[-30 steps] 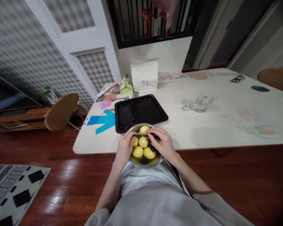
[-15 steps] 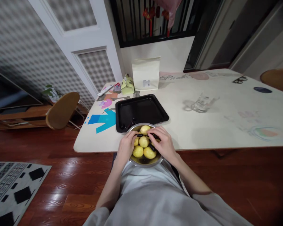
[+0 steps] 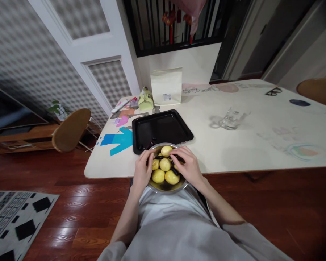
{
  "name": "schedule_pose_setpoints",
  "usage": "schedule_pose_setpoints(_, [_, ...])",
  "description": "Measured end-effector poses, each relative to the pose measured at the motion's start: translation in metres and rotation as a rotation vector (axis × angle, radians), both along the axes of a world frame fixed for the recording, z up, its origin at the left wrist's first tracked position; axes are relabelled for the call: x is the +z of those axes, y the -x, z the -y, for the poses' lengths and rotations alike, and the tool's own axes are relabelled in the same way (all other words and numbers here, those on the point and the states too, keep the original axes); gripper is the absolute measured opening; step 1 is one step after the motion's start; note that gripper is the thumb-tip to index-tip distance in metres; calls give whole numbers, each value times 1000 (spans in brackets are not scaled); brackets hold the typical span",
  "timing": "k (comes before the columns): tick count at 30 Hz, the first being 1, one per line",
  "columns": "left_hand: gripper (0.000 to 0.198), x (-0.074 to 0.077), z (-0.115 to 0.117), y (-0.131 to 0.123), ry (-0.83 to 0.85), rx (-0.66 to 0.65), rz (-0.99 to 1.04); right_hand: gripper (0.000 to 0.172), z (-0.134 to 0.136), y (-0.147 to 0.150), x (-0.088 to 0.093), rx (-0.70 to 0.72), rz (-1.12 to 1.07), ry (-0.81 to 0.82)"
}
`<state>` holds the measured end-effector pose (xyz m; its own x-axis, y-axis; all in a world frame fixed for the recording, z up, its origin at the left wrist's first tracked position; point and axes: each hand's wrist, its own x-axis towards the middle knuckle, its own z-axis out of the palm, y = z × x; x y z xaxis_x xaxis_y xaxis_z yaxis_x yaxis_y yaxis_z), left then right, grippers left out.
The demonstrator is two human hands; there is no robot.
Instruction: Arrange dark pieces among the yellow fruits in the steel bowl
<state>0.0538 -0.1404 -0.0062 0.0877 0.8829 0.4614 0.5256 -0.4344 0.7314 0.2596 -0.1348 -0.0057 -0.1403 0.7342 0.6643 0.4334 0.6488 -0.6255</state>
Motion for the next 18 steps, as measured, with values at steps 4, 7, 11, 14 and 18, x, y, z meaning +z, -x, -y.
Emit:
schedule_pose_setpoints(4, [43, 3, 6, 4, 18, -60, 64, 12, 0, 0, -2, 3, -3, 8])
schedule_pose_setpoints(7, [55, 7, 10, 7, 29, -127, 57, 12, 0, -1, -3, 7, -3, 11])
schedule_pose_setpoints(11, [56, 8, 11, 8, 24, -122, 38, 13, -1, -1, -4, 9, 6, 13])
schedule_pose_setpoints(14, [62, 8, 10, 8, 34, -126, 71, 13, -1, 0, -5, 8, 9, 11])
schedule_pose_setpoints(18, [31, 12, 10, 11, 48, -105, 35, 13, -1, 0, -6, 10, 8, 10])
